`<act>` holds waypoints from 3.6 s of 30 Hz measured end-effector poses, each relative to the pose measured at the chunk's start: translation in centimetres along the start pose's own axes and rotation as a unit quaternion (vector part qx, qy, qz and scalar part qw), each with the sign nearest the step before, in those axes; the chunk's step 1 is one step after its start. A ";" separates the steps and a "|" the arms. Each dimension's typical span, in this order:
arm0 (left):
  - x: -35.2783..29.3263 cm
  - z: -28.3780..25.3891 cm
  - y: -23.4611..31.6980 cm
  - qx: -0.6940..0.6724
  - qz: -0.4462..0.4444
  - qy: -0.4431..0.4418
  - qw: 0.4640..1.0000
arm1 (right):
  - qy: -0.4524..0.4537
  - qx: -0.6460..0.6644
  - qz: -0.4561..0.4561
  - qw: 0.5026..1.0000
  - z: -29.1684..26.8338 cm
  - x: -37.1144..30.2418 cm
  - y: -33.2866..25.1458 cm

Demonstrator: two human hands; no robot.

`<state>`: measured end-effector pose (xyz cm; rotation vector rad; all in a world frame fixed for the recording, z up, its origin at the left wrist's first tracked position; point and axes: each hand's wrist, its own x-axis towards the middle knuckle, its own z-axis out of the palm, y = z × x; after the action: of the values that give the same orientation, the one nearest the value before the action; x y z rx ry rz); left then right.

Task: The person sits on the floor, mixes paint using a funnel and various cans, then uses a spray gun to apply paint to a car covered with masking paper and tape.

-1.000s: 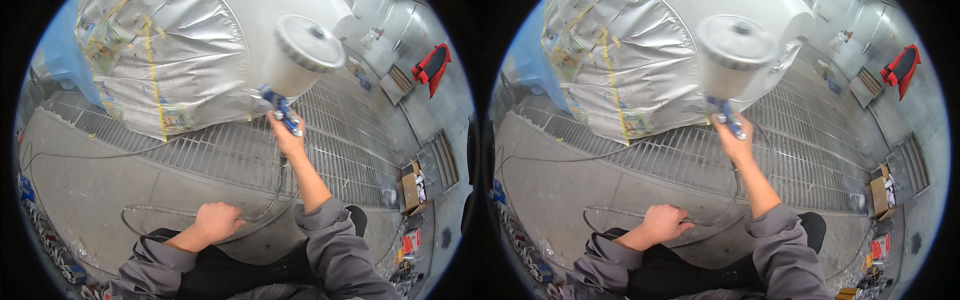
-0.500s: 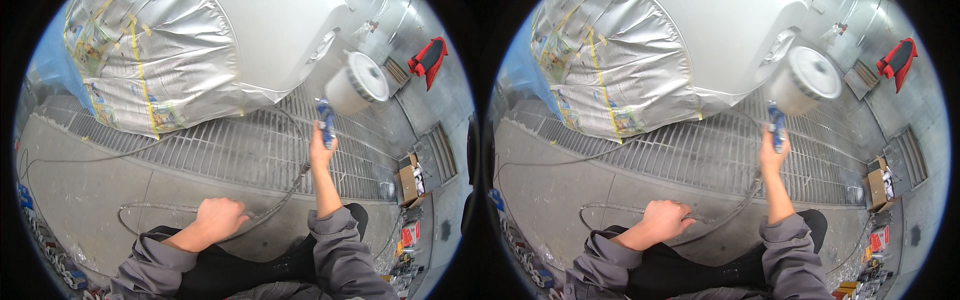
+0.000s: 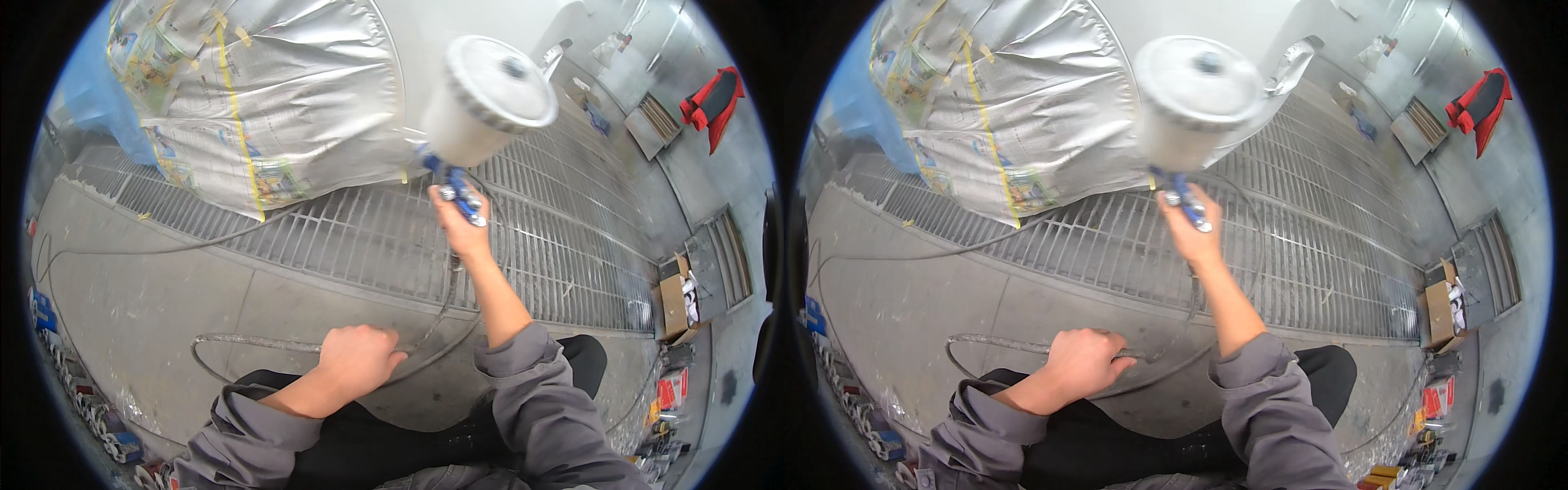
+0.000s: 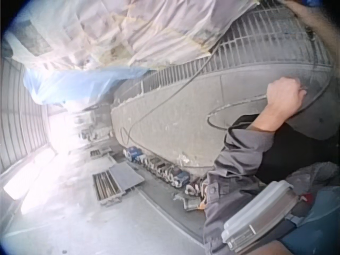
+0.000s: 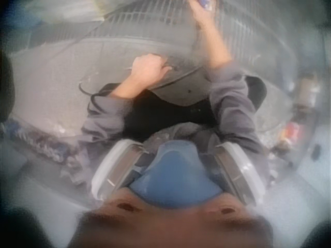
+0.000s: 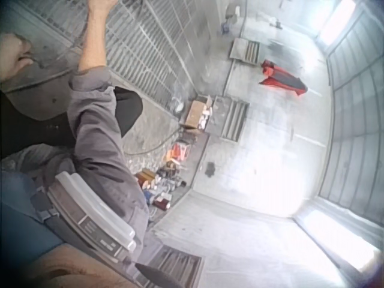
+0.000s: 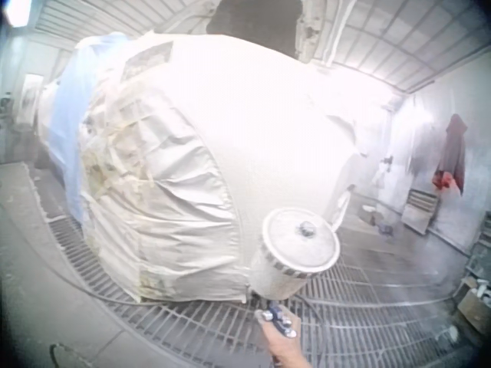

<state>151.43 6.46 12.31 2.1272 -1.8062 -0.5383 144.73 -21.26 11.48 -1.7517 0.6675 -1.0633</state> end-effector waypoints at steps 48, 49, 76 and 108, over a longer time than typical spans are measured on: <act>3.4 3.2 -1.5 0.062 -0.002 -0.016 0.998 | 0.335 0.180 0.131 0.915 -24.1 4.9 4.2; 3.4 3.2 -2.9 0.083 -0.003 -0.037 0.996 | 0.343 0.190 0.140 0.909 -23.5 3.8 3.4; -7.8 -18.6 1.9 -0.060 -0.009 -0.213 0.975 | 0.119 0.011 0.202 0.972 -35.1 18.2 -45.4; 20.7 -26.5 66.6 -0.469 -0.375 -0.005 0.799 | -0.172 -0.204 0.132 0.955 -55.6 73.4 -41.4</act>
<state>108.44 -25.34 64.33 1.9194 -0.3499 -1.2807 129.66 -87.94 85.74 -2.0614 0.9128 -0.4359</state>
